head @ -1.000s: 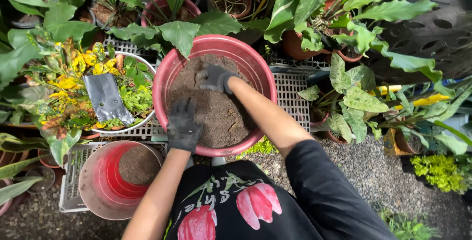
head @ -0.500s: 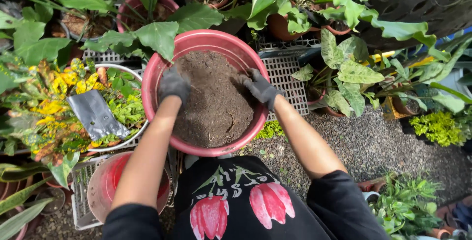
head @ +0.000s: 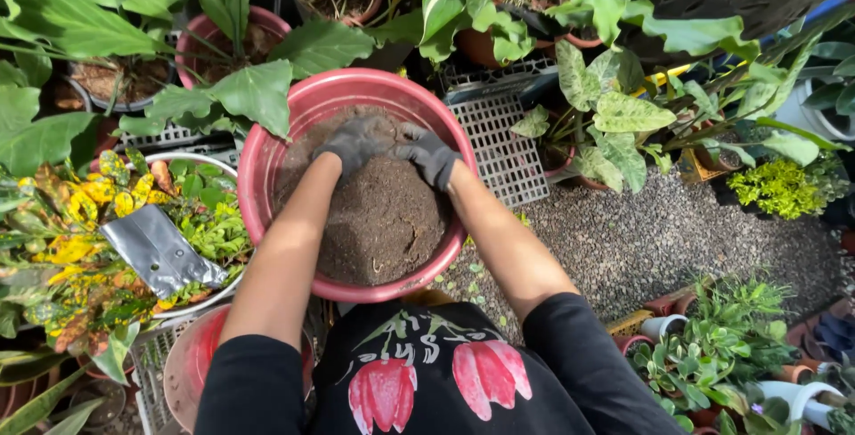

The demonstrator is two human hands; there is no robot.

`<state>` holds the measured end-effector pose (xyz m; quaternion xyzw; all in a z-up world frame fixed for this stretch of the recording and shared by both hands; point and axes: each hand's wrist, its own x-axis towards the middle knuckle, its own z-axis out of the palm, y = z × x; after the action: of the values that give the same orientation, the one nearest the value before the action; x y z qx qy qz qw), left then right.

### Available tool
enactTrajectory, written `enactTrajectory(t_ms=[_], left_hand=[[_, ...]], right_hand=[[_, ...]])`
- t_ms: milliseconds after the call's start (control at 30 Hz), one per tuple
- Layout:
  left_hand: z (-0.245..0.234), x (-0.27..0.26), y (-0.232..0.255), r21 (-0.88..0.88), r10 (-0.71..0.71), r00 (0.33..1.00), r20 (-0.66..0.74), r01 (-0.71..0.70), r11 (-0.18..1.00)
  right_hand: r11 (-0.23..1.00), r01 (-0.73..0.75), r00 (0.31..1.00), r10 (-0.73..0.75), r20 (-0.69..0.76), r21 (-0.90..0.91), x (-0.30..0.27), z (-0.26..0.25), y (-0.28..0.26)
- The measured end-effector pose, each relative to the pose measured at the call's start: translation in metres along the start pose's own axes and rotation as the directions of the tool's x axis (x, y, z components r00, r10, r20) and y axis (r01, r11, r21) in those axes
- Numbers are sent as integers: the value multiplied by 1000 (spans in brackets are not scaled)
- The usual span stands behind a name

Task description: Mixing and preparing soil in a large pot using hands and pouring soil from one container to another.

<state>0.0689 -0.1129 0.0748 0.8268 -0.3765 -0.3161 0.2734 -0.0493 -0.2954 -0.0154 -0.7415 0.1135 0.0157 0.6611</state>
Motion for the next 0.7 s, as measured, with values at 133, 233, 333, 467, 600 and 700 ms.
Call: enactTrajectory(t_ms=[133, 233, 333, 467, 600, 700], left_hand=[[11, -11, -19, -62, -16, 993, -115, 9, 998], [9, -46, -12, 758, 164, 985, 55, -149, 635], [9, -82, 9, -98, -305, 945, -120, 295, 951], [76, -94, -66, -81, 66, 950, -306, -95, 992], [71, -144, -26, 527, 377, 859, -347, -154, 836], [67, -155, 0, 603, 285, 903, -323, -36, 797]], right_hand=[[998, 59, 997, -59, 48, 6, -36, 17, -87], [994, 39, 997, -32, 72, -104, -36, 28, -86], [932, 19, 993, 23, 112, -361, -50, 34, -81], [678, 238, 964, -77, 254, -696, -97, 50, -115], [487, 81, 963, 188, 195, -870, -136, 77, -179], [447, -45, 963, 258, 80, -893, -124, 71, -139]])
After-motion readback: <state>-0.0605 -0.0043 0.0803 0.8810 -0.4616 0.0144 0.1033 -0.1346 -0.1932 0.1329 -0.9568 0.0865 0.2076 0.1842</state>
